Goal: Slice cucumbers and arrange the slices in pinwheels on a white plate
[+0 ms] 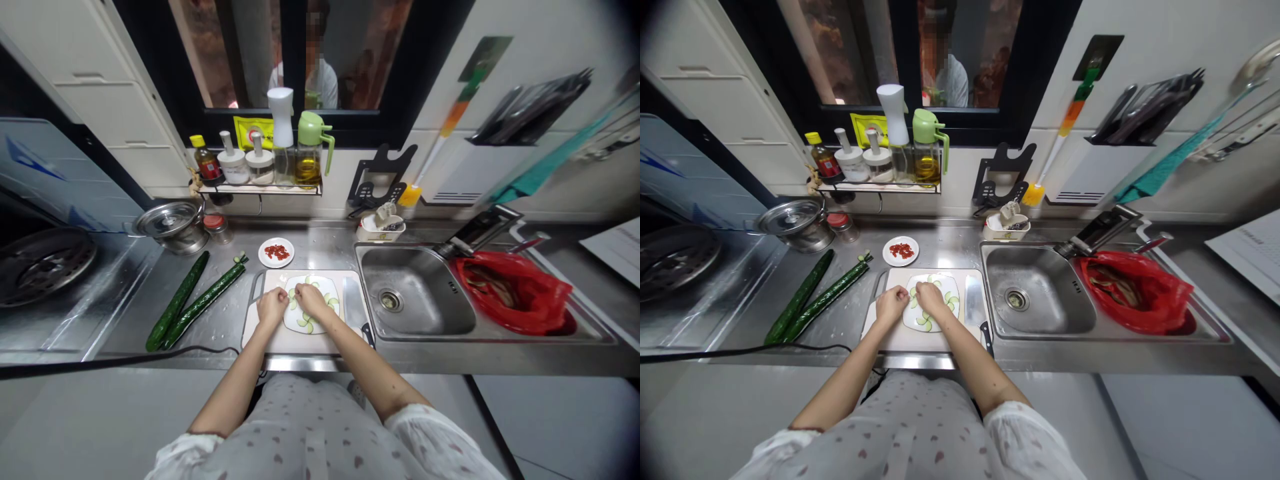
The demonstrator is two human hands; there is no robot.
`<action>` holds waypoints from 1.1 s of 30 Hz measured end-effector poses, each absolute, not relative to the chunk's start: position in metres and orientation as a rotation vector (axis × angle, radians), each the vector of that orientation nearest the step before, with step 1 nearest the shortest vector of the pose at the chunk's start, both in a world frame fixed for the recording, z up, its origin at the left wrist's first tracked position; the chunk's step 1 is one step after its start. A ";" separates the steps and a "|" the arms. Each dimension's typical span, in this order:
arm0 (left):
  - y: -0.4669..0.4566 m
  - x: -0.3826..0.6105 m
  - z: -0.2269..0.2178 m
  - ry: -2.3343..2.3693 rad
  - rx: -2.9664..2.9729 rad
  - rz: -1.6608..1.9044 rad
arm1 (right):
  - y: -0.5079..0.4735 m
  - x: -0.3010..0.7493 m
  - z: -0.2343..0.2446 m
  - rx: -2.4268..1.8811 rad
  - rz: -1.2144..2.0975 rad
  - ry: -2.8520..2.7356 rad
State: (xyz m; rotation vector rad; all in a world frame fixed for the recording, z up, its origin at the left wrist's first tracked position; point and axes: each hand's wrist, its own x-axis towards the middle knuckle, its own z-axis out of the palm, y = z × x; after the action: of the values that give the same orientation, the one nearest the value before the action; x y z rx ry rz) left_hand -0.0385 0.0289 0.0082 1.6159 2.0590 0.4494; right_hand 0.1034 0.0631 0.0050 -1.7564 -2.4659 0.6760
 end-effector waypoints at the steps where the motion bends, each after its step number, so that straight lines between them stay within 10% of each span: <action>1: 0.029 -0.038 0.009 2.063 1.632 0.438 | 0.063 0.103 0.005 -1.753 0.677 -2.472; 33: 0.027 -0.044 -0.008 2.042 1.674 0.481 | 0.055 0.111 0.009 -1.891 0.559 -2.465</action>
State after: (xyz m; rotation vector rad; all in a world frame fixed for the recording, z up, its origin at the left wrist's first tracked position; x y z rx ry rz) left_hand -0.0438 0.0273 -0.0078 1.6743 2.0422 0.4811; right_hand 0.1110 0.0554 0.0091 -1.8912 -2.4646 0.5590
